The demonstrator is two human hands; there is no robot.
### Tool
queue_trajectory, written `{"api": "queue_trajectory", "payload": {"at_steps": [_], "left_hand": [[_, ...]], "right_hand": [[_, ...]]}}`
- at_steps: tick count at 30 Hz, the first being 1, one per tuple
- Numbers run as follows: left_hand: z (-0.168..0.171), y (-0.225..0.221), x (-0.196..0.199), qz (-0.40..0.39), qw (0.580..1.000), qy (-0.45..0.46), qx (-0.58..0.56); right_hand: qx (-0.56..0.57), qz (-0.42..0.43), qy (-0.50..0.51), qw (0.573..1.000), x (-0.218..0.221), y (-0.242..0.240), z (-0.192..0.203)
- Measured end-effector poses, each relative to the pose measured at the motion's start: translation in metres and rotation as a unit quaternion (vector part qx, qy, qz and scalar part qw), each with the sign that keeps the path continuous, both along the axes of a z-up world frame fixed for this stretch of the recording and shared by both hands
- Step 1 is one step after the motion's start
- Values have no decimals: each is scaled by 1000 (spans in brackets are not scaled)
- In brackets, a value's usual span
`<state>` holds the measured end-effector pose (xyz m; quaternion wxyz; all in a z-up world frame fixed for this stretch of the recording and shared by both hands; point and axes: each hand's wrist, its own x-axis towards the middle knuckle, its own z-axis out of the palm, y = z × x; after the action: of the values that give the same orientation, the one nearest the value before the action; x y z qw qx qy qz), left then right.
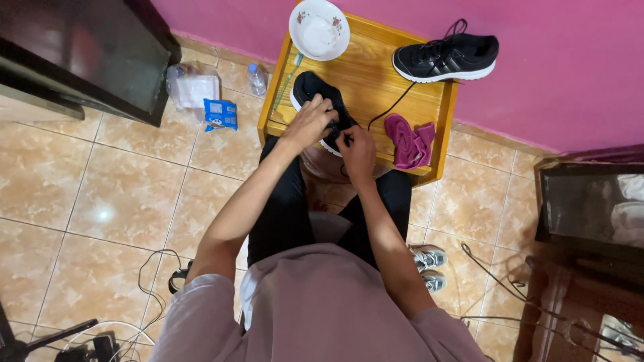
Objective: A person is threading shoelaces through the eyelets of a black sneaker while sitting on the floor.
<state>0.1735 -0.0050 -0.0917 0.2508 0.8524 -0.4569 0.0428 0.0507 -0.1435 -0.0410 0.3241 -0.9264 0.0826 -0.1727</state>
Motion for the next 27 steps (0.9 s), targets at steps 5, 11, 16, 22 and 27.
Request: {"api": "queue_trajectory", "payload": {"at_steps": [5,11,16,22,27], "left_hand": [[0,-2,2,0,1000,18,-7],[1,-1,1,2,999,36,-22],[5,0,0,1,999,46,-20],[-9,-3,2,7,998,50,-30],[-4,0,1,11,998,50,-42]], "right_hand": [[-3,5,-23,1000,1,6,0],[-18,-11,-51,998,1,4,-20],[-44,-16,-68,997,2,10,-20],[-34,-15,-54,998,7,14,-36],[-50,-36,-31,998,11,18,-38]]}}
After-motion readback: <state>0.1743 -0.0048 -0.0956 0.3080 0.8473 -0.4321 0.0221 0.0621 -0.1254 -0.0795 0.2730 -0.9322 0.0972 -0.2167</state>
